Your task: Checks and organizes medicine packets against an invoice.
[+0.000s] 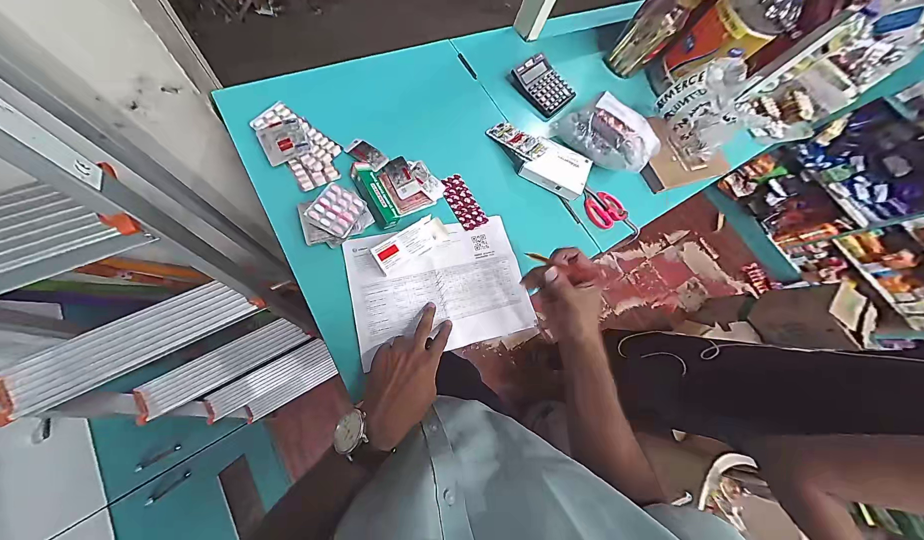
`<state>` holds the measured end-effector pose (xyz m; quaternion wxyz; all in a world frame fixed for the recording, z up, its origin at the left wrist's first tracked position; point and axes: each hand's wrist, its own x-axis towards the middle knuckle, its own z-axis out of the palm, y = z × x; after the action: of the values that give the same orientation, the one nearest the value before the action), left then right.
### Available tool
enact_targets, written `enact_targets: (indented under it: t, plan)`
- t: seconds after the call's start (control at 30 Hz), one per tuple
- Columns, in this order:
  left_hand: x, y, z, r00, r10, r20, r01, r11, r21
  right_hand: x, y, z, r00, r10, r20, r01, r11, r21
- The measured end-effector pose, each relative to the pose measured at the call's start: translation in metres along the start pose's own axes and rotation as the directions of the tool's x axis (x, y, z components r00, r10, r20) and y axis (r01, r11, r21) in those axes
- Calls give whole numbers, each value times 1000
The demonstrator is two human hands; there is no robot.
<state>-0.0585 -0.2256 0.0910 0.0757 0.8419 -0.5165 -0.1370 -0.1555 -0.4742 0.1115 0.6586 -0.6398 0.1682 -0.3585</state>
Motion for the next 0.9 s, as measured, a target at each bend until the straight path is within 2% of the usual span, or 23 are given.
enact_targets:
  t: [0.1, 0.17, 0.33, 0.43, 0.63, 0.73, 0.8, 0.83, 0.87, 0.9]
  plan:
    - [1, -2, 5, 999, -4, -37, 4, 1000, 1, -26, 28, 37, 961, 108, 254, -136, 986, 93]
    - [0, -2, 4, 1000, -11, -25, 11, 1000, 3, -34, 44, 49, 928, 120, 352, -145, 988, 44]
    - [0, -2, 6, 999, -24, -35, 22, 999, -42, -33, 43, 53, 914, 193, 358, -88, 953, -291]
    - [0, -2, 8, 998, -29, -50, 26, 999, -44, -33, 50, 50, 921, 122, 369, 8, 943, -333]
    - [-1, -2, 11, 995, -25, -99, 21, 999, -40, -35, 58, 53, 928, 47, 371, 106, 919, -380]
    - [-1, -2, 12, 997, -27, -76, 24, 999, -38, -40, 59, 57, 954, 16, 298, 124, 888, -442]
    - [-1, -1, 11, 997, -30, -72, 27, 999, -46, -39, 57, 60, 974, 44, 222, 48, 919, -392]
    - [-1, -2, 11, 996, -31, -78, 27, 999, -47, -35, 54, 62, 978, 68, 196, -6, 953, -304]
    - [-1, -3, 11, 996, -31, -88, 28, 999, -44, -28, 49, 65, 977, 71, 200, -29, 978, -207]
    - [-1, -3, 12, 994, -31, -104, 28, 999, -37, -18, 43, 68, 967, 33, 251, 14, 983, -185]
